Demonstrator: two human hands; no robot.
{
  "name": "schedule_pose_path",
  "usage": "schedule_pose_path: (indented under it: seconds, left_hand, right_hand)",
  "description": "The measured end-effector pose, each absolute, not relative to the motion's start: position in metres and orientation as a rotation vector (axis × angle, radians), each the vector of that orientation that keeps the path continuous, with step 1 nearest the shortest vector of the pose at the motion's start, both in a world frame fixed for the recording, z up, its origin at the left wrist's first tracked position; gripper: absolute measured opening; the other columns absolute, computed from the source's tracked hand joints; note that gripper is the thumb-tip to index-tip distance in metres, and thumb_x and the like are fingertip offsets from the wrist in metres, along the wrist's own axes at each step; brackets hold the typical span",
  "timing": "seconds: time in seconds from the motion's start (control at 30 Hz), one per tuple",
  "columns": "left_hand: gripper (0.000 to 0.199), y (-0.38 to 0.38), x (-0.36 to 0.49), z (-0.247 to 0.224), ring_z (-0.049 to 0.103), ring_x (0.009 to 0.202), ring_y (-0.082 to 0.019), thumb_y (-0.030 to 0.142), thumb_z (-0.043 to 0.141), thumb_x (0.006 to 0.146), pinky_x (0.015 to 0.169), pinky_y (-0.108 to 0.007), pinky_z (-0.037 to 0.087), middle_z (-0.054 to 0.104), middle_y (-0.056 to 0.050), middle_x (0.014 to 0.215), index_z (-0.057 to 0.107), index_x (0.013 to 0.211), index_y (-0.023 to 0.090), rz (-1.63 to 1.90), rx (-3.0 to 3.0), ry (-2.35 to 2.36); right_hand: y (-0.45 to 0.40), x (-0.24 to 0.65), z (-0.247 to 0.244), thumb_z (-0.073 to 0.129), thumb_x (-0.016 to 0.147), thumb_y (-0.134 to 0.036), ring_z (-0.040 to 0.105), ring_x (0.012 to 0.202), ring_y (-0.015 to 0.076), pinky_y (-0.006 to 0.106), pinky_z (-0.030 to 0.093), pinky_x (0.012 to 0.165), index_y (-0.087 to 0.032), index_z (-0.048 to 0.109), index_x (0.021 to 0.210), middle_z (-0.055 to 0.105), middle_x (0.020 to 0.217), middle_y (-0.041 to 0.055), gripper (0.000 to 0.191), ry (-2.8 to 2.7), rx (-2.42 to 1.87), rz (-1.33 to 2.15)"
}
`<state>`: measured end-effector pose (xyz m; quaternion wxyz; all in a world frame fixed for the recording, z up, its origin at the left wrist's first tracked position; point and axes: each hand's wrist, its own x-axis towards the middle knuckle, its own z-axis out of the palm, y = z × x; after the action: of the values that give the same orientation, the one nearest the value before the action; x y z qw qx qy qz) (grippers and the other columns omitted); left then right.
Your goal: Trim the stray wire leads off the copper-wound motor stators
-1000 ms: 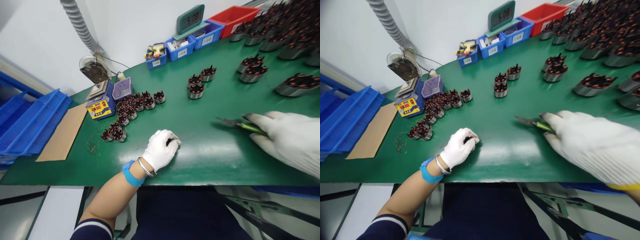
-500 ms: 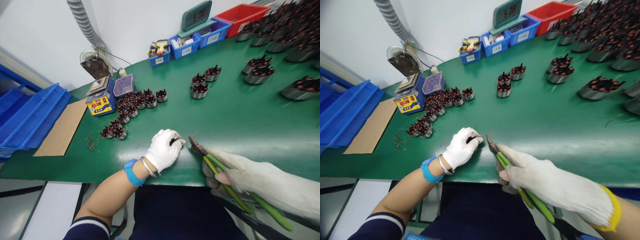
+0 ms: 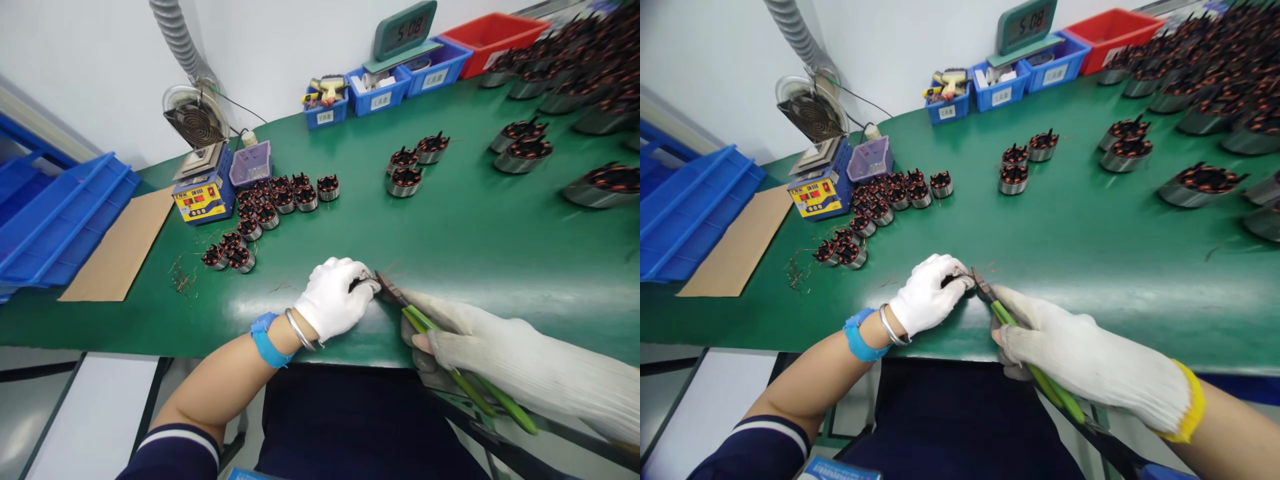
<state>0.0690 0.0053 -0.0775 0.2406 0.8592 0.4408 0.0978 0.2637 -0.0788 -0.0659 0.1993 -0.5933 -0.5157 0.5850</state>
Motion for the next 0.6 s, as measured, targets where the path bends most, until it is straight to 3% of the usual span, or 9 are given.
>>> schedule_pose_path:
  seconds: [0.17,0.37,0.4,0.5,0.6]
  left_hand:
    - [0.015,0.007,0.068,-0.078,0.063,0.097,-0.023,0.029,0.053,0.099,0.091,-0.038,0.052,0.072,-0.002,0.095,0.067,0.094,0.024,0.267,2.363,1.189]
    - [0.013,0.004,0.07,-0.074,0.065,0.1,-0.025,0.035,0.06,0.095,0.093,-0.039,0.054,0.072,-0.003,0.095,0.066,0.091,0.024,0.259,2.348,1.224]
    - [0.016,0.003,0.069,-0.071,0.066,0.101,-0.026,0.04,0.066,0.09,0.093,-0.04,0.055,0.072,-0.004,0.097,0.066,0.094,0.024,0.267,2.344,1.251]
    - [0.051,0.003,0.061,-0.06,0.069,0.099,-0.03,0.055,0.083,0.069,0.09,-0.043,0.059,0.072,-0.006,0.105,0.066,0.105,0.023,0.222,2.337,1.361]
    - [0.057,0.011,0.054,-0.057,0.072,0.089,-0.03,0.057,0.087,0.061,0.086,-0.044,0.061,0.074,-0.006,0.096,0.065,0.102,0.023,0.141,2.226,1.457]
  right_hand:
    - [-0.08,0.263,-0.063,0.059,0.082,-0.049,0.06,0.052,0.0212,0.032,0.046,0.046,-0.02,0.062,0.144,0.069,0.064,0.0016,0.068,-1.508,-1.684,1.595]
    - [-0.074,0.264,-0.055,0.06,0.078,-0.047,0.063,0.055,0.0233,0.034,0.05,0.051,-0.028,0.074,0.122,0.07,0.064,0.0021,0.049,-1.566,-1.692,1.597]
    - [-0.074,0.265,-0.056,0.061,0.077,-0.047,0.064,0.055,0.0236,0.034,0.051,0.053,-0.028,0.074,0.12,0.07,0.065,0.0022,0.049,-1.536,-1.685,1.619]
    - [-0.077,0.265,-0.06,0.067,0.073,-0.049,0.064,0.059,0.0236,0.034,0.052,0.055,-0.027,0.071,0.129,0.069,0.067,0.002,0.06,-1.394,-1.67,1.671]
    - [-0.076,0.266,-0.063,0.073,0.067,-0.051,0.058,0.057,0.0203,0.032,0.048,0.051,-0.023,0.062,0.14,0.061,0.063,-0.0009,0.079,-1.142,-1.618,1.705]
